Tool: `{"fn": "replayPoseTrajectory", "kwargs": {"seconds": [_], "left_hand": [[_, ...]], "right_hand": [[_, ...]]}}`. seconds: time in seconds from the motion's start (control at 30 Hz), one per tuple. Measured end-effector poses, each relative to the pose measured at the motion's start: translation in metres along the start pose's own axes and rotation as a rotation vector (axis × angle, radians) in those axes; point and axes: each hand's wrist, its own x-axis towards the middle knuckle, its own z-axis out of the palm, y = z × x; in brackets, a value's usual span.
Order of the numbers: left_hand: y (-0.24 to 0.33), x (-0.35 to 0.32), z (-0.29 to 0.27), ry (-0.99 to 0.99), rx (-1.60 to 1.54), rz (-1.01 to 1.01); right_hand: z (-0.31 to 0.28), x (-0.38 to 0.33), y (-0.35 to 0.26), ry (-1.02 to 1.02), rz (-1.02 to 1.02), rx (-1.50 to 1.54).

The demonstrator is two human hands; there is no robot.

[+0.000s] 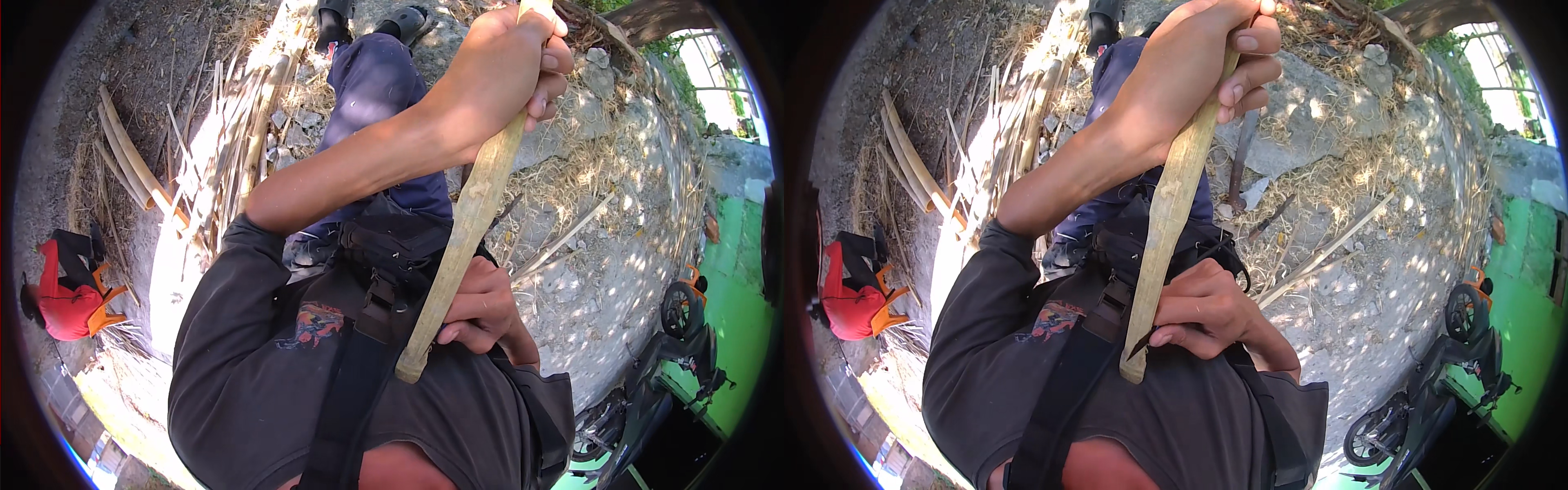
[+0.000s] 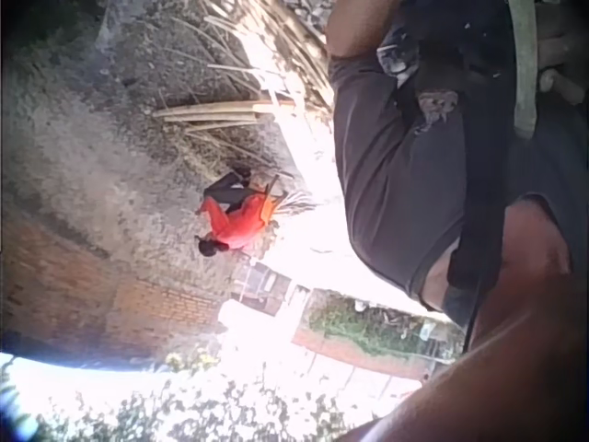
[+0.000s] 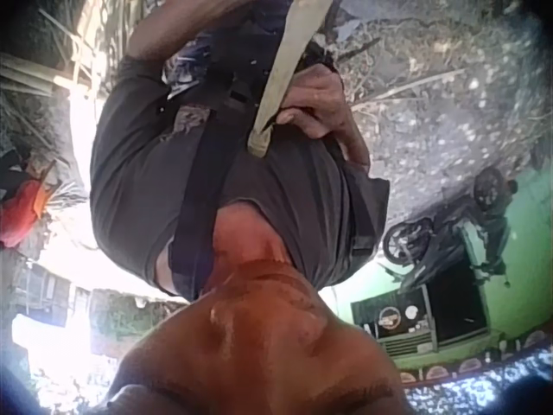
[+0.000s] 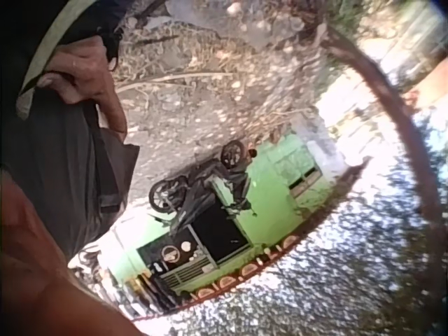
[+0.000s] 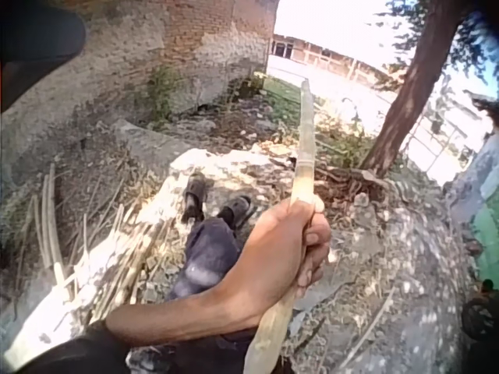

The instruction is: The person shapes a bamboo stick by holding it and carving shavings off its edges and surface with a utility knife.

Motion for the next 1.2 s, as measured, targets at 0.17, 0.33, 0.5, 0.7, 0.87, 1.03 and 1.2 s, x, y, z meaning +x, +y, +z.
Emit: {"fn": "replayPoseTrajectory", "kwargs": {"seconds": [0.17,0.33,0.5,0.7,0.87,1.03,1.2], "left_hand": [[0.0,0.0,0.002,0.007,-0.046,-0.013],[-0.001,0.0,0.0,-0.028,-0.1,-0.021],[0.0,-0.001,0.001,-0.041,-0.16,-0.018],[0.0,-0.003,-0.001,-0.049,-0.147,0.05],[0.0,-0.005,-0.004,-0.036,-0.03,0.038],[0.003,-0.004,-0.001,-0.009,-0.055,0.023],[0.002,-0.005,-0.006,-0.069,-0.091,0.054]], "right_hand": [[-0.009,0.01,-0.005,0.398,0.169,-0.179],[-0.005,0.015,0.005,0.526,0.209,-0.302],[-0.007,0.017,0.006,0.517,0.157,-0.363],[-0.006,0.01,0.007,0.382,0.131,-0.274],[-0.009,0.012,0.009,0.316,0.113,-0.186],[-0.004,0.006,0.008,0.123,0.075,-0.039],[0.004,-0.003,0.0,-0.058,0.033,-0.051]]}}
